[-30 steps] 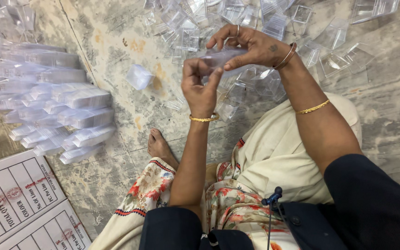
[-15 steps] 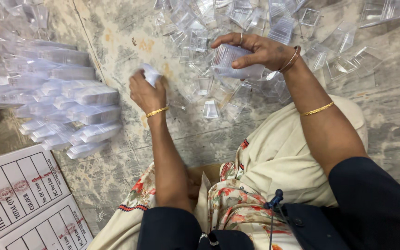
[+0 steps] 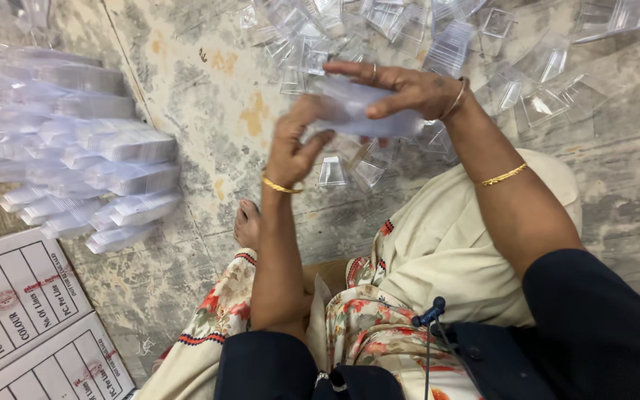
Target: The person sits on the floor and nests small transparent plastic cups one at a time into stacks, picking loose cups from the floor and pressing each stack together by hand. The person sets completed stacks aside with other finished stacks.
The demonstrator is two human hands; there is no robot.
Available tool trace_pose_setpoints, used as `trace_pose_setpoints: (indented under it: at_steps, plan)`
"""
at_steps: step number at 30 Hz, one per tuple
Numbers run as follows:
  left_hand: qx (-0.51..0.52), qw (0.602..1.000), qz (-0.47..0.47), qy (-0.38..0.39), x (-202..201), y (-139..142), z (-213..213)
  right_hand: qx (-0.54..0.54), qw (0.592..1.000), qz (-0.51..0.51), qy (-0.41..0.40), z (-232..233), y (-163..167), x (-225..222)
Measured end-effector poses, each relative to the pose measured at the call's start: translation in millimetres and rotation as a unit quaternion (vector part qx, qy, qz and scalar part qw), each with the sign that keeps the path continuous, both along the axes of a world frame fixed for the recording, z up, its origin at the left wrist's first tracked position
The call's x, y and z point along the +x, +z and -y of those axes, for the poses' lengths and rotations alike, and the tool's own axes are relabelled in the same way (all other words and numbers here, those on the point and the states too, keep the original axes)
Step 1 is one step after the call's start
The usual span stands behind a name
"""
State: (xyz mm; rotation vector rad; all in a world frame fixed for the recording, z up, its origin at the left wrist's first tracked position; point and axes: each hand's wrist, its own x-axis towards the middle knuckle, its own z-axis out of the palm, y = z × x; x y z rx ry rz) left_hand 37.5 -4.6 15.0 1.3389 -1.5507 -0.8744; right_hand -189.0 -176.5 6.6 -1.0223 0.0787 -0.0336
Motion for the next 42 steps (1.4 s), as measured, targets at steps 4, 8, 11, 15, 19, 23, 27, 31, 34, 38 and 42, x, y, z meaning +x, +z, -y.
trace_pose_setpoints:
  at_steps: [4,8,11,15,19,23,27,31,34,38,42]
  plan:
    - [-0.038,0.999,0.0,0.02,-32.2,24.6,6.0,-0.088,0.995,0.057,-0.005,1.6,-3.9,-5.6]
    - [-0.178,0.973,0.094,0.113,-68.5,34.7,-2.9,-0.043,0.996,0.029,-0.077,-0.2,-11.1,-3.7]
    - [-0.151,0.908,0.391,0.015,-90.5,27.3,3.9,-0.041,0.991,0.013,-0.13,-3.6,-15.2,3.3]
    - [-0.201,0.887,0.411,0.067,-86.1,1.8,22.6,0.057,0.993,0.002,-0.108,-11.4,-18.7,8.0]
    - [-0.181,0.925,0.309,0.129,-58.7,-26.8,6.8,0.024,0.999,-0.019,-0.039,-11.0,-19.8,7.6]
    - [-0.189,0.901,0.124,0.371,-23.0,-56.5,-6.8,-0.086,0.994,-0.062,-0.032,-2.1,-16.5,4.2]
    - [-0.14,0.763,-0.08,0.626,57.9,-65.3,-30.5,-0.13,0.989,-0.005,-0.066,5.6,-12.8,0.7]
    - [0.013,0.646,0.186,0.741,106.8,-64.9,-76.3,-0.134,0.989,0.015,-0.067,9.9,-16.1,3.5]
    - [0.015,0.608,0.175,0.774,123.4,-62.4,-90.8,-0.135,0.989,0.01,-0.067,11.2,-21.5,3.8]
    - [0.047,0.565,0.075,0.82,139.3,-56.0,-89.2,-0.125,0.99,0.003,-0.065,12.7,-25.8,4.5]
    - [0.011,0.518,0.04,0.854,137.0,-58.4,-82.7,-0.118,0.989,0.007,-0.085,12.5,-25.4,4.8]
